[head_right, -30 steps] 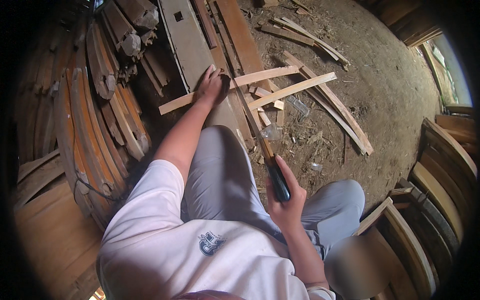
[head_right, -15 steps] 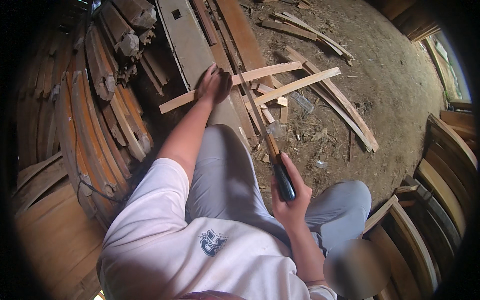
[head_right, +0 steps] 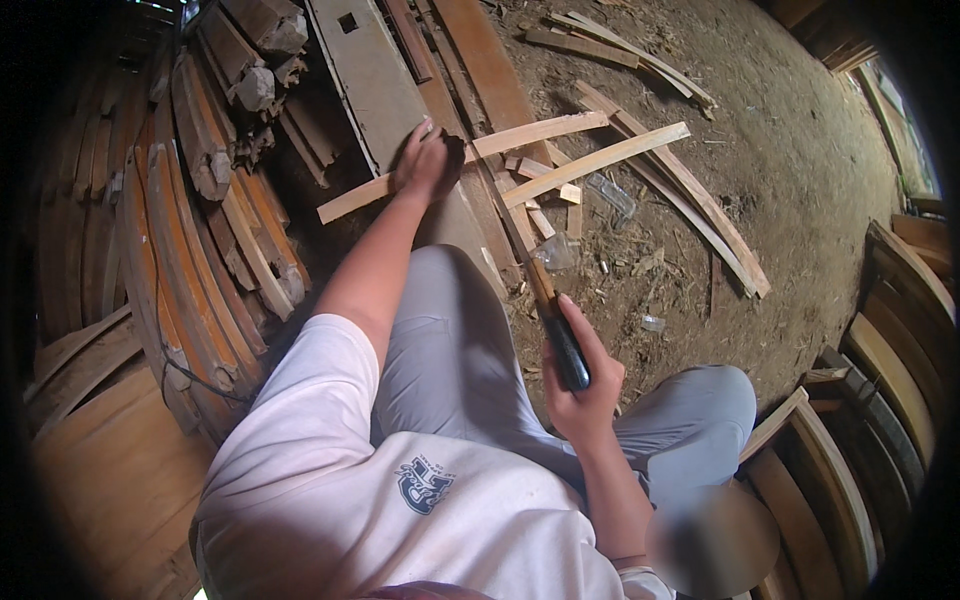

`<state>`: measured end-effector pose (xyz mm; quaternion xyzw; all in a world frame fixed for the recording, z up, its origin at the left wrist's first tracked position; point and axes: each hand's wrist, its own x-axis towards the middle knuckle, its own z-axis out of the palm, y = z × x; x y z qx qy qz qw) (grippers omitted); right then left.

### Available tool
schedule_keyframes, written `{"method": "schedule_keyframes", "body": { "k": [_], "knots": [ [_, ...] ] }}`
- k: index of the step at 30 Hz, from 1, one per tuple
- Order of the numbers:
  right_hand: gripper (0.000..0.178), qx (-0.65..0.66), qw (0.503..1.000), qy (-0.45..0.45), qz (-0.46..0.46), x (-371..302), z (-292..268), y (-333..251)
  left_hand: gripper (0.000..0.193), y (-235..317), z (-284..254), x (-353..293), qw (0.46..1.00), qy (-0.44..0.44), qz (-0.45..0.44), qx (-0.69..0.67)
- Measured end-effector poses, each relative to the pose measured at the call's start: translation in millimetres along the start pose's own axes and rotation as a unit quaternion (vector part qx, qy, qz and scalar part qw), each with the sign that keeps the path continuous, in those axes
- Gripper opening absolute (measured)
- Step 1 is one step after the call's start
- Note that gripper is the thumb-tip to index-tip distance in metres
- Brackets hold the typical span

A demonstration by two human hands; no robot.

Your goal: The person sits on the floor of a workshop and uses a hand saw to cut thin wooden strips into smaller pieces. They repeatedly pick up strips, position them on a larger board, and saw them to size.

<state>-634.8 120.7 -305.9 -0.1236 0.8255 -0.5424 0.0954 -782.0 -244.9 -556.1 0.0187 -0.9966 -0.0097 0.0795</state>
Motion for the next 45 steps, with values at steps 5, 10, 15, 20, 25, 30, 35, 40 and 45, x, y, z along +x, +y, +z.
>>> {"method": "schedule_keyframes", "body": {
  "k": [5,10,15,20,25,30,35,40,45],
  "knots": [
    [0.052,-0.011,1.0,-0.004,0.01,-2,-5,-2,0.024,8,-14,-1,0.998,0.048,0.023,0.021],
    [0.052,-0.01,0.999,-0.031,0.044,-1,-11,-12,0.022,6,-9,-5,0.997,0.068,-0.011,-0.047],
    [0.053,-0.018,1.0,-0.01,0.014,2,-5,-8,0.021,6,-14,2,0.996,-0.078,0.008,0.036],
    [0.054,-0.013,1.0,-0.011,0.011,23,6,4,0.02,18,-41,0,0.999,-0.017,-0.026,-0.009],
    [0.06,0.029,1.0,0.005,0.004,55,36,29,0.027,32,-68,-5,0.997,0.058,-0.025,-0.035],
    [0.06,0.067,0.997,-0.028,0.006,95,72,47,0.029,30,-64,13,0.992,-0.112,0.047,0.039],
    [0.059,0.166,0.98,-0.056,0.092,92,80,51,0.019,21,-32,10,0.998,0.026,0.035,0.039],
    [0.06,0.048,0.998,-0.038,0.034,66,50,39,0.026,20,-40,2,0.997,0.073,0.02,0.005],
    [0.061,0.031,0.995,-0.063,0.066,25,0,4,0.02,0,-10,2,0.997,-0.007,0.05,0.058]
  ]
}}
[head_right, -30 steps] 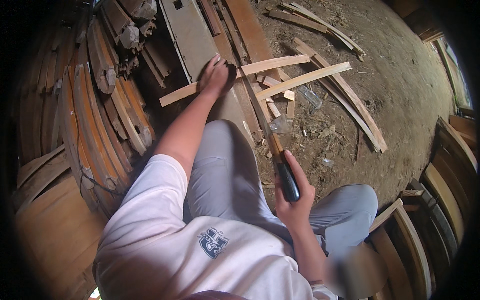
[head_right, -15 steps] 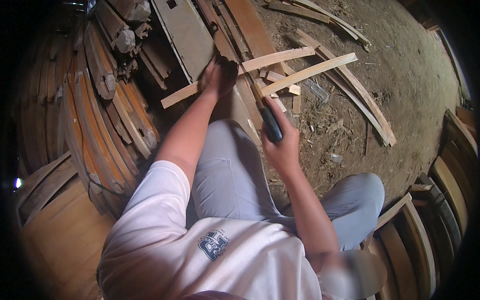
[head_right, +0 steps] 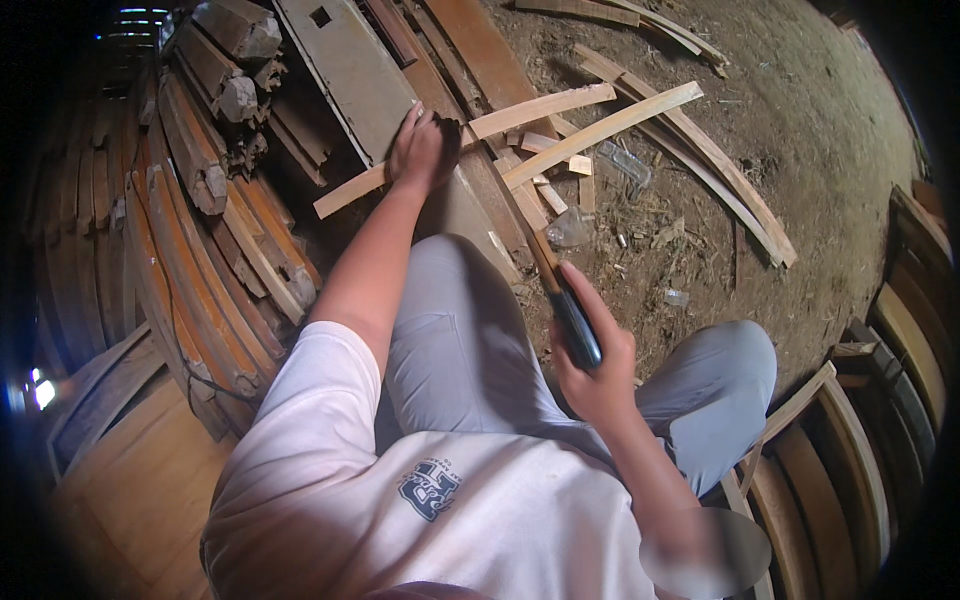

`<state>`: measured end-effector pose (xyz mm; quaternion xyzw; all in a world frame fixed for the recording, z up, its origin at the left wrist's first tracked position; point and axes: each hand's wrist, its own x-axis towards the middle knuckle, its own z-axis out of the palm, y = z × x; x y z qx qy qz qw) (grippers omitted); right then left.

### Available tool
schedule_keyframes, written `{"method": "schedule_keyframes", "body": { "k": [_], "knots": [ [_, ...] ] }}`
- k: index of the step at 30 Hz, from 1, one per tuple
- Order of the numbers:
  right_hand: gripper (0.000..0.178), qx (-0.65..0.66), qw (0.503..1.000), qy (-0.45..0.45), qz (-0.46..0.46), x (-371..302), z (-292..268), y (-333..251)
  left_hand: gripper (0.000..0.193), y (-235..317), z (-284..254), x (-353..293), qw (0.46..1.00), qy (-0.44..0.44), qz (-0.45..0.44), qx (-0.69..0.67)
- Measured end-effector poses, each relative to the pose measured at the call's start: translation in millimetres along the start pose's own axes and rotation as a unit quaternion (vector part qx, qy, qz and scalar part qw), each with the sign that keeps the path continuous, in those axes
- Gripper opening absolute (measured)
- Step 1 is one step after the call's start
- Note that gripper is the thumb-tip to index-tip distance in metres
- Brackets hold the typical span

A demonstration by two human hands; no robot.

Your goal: The person sits on the floor of a workshop and uses a hand saw to cut thin wooden strips into smaller pieces. They repeatedly pick up strips, position them on a larger board, and saw them to size.

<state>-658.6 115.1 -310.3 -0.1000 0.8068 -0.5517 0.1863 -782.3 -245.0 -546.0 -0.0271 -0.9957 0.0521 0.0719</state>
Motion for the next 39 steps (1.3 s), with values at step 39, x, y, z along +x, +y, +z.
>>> {"method": "schedule_keyframes", "body": {
  "k": [39],
  "knots": [
    [0.069,-0.003,0.999,0.028,-0.024,16,17,33,0.027,26,-9,5,0.987,0.058,-0.127,-0.081]
  ]
}}
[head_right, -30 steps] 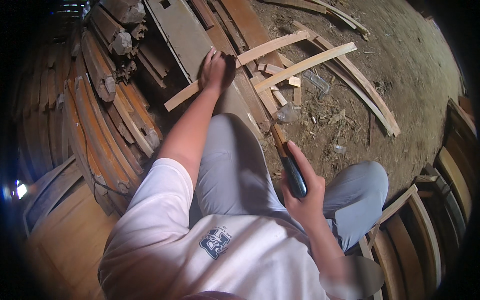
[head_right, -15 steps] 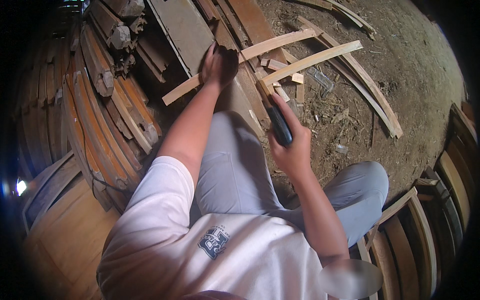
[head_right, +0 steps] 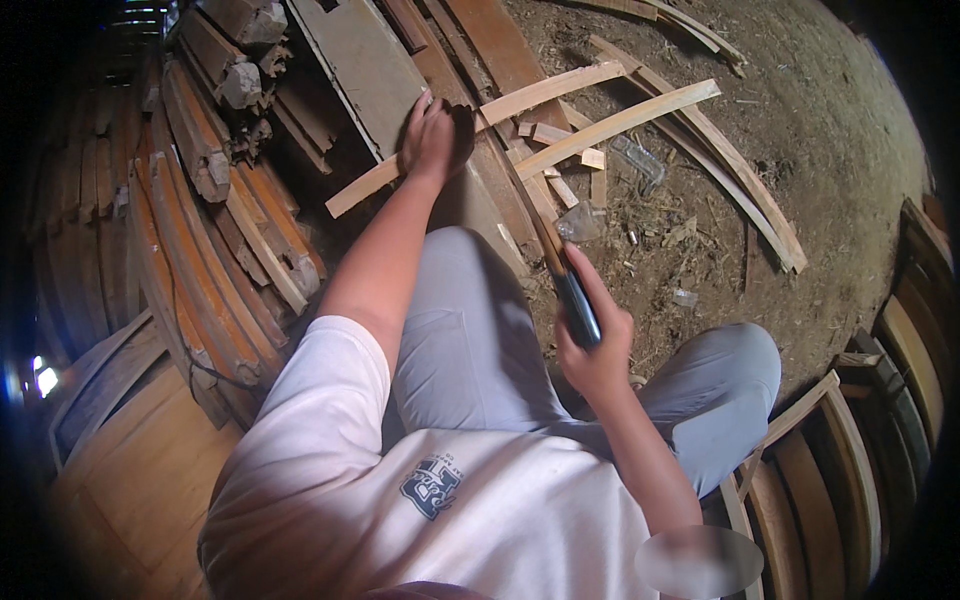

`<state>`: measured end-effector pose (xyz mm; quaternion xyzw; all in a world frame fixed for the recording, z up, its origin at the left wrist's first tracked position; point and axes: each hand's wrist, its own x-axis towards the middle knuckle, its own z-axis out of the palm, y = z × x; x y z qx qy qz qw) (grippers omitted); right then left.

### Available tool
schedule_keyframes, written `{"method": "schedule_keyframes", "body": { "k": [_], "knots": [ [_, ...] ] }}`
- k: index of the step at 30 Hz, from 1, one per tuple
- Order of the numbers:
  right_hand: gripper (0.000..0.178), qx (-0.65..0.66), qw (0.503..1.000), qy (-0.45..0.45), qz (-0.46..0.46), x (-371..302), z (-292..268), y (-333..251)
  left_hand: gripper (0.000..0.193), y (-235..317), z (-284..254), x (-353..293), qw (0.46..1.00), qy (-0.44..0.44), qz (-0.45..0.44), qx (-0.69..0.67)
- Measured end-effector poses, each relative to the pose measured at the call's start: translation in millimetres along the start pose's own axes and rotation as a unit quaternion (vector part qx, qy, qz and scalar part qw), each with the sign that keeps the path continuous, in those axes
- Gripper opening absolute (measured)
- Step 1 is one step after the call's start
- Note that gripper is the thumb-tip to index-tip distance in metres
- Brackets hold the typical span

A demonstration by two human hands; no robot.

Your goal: The person sits on the floor of a workshop and uses a hand saw to cut thin wooden strips into smaller pieces. They repeatedly pick up strips, position them on a larger board, and saw them to size.

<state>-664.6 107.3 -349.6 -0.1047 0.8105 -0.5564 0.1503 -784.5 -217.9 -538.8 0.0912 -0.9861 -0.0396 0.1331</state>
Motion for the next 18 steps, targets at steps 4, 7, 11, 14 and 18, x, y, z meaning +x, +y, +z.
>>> {"method": "schedule_keyframes", "body": {
  "k": [4,7,11,14,18],
  "knots": [
    [0.069,0.031,0.999,-0.026,-0.024,18,35,-5,0.026,-74,87,-12,0.998,0.026,-0.029,-0.047],
    [0.069,0.018,1.0,0.006,0.021,1,18,-12,0.03,-9,18,5,0.99,-0.104,0.04,0.085],
    [0.071,-0.023,1.0,0.002,-0.004,-32,4,-17,0.035,-4,-17,10,0.977,-0.172,0.057,0.114],
    [0.071,0.006,1.0,-0.012,-0.007,-9,22,-13,0.036,-48,55,-8,0.999,-0.028,0.03,0.017],
    [0.069,0.002,1.0,0.014,-0.018,25,39,-3,0.033,-33,59,-6,0.999,0.04,0.023,0.013]
  ]
}}
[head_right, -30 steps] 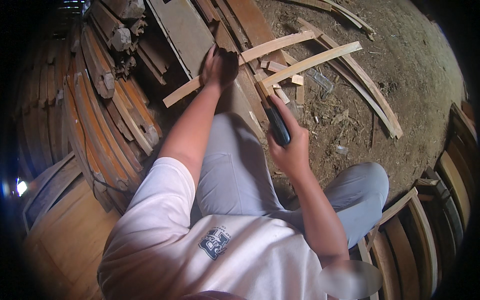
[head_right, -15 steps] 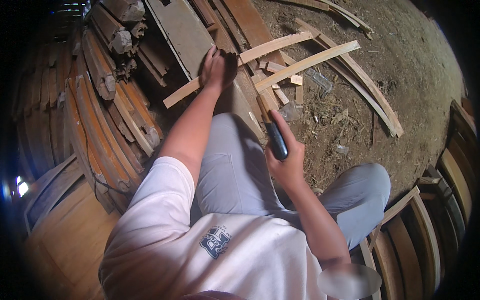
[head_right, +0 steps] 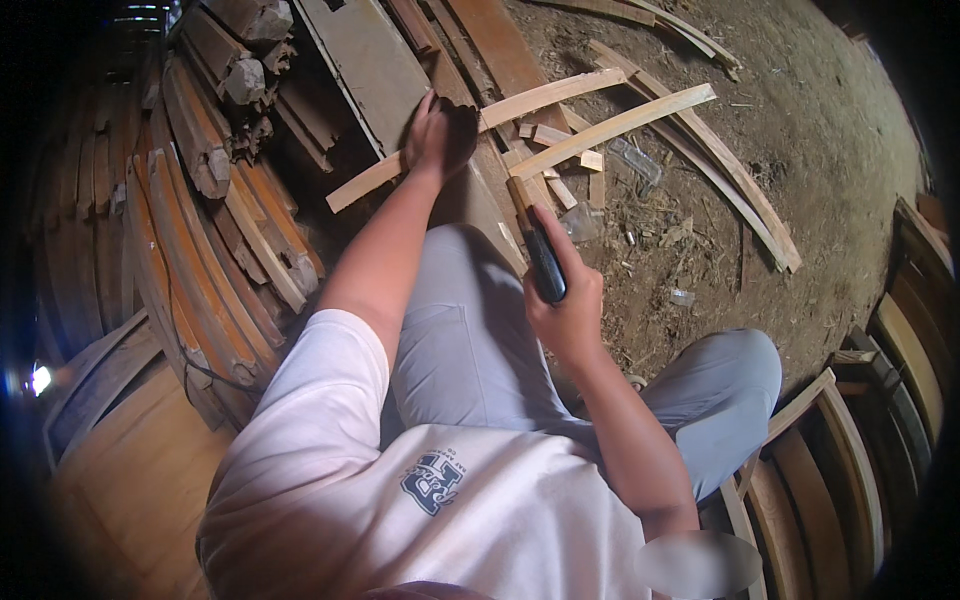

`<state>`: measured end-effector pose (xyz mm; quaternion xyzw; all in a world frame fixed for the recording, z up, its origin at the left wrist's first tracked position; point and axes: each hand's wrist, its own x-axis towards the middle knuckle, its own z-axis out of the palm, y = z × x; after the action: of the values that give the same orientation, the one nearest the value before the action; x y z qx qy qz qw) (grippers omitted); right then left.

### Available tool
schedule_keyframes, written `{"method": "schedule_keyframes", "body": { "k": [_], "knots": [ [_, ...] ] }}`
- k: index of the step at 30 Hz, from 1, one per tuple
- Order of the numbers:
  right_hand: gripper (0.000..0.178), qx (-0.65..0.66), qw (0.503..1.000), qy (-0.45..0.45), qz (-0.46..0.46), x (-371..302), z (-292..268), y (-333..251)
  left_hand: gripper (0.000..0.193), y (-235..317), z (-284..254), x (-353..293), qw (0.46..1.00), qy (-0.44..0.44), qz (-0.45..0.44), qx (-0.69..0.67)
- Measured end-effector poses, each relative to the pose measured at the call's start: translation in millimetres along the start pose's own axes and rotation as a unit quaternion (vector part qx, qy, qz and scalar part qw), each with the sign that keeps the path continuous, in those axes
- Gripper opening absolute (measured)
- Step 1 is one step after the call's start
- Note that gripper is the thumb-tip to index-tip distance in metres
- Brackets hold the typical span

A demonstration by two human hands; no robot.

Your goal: The person sits on the floor of a workshop and uses a hand saw to cut thin wooden strips into smaller pieces. They repeatedly pick up strips, position them on a larger board, and saw them to size.

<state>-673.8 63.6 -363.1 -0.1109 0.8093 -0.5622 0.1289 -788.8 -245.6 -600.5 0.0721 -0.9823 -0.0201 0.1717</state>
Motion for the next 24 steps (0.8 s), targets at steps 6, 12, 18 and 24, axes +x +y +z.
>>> {"method": "schedule_keyframes", "body": {
  "k": [6,12,18,24],
  "knots": [
    [0.068,-0.033,0.999,-0.001,0.017,-47,-32,-14,0.028,31,-83,17,0.99,-0.116,0.031,0.08],
    [0.069,-0.005,1.0,0.007,0.004,-8,-8,-3,0.027,10,-48,9,0.995,-0.016,0.025,0.097],
    [0.072,0.01,0.999,0.0,0.037,-36,-16,-11,0.027,10,-53,13,0.985,-0.118,0.048,0.116],
    [0.069,0.014,0.999,0.012,0.046,-42,-25,-3,0.025,30,-69,20,0.986,-0.126,0.041,0.101]
  ]
}}
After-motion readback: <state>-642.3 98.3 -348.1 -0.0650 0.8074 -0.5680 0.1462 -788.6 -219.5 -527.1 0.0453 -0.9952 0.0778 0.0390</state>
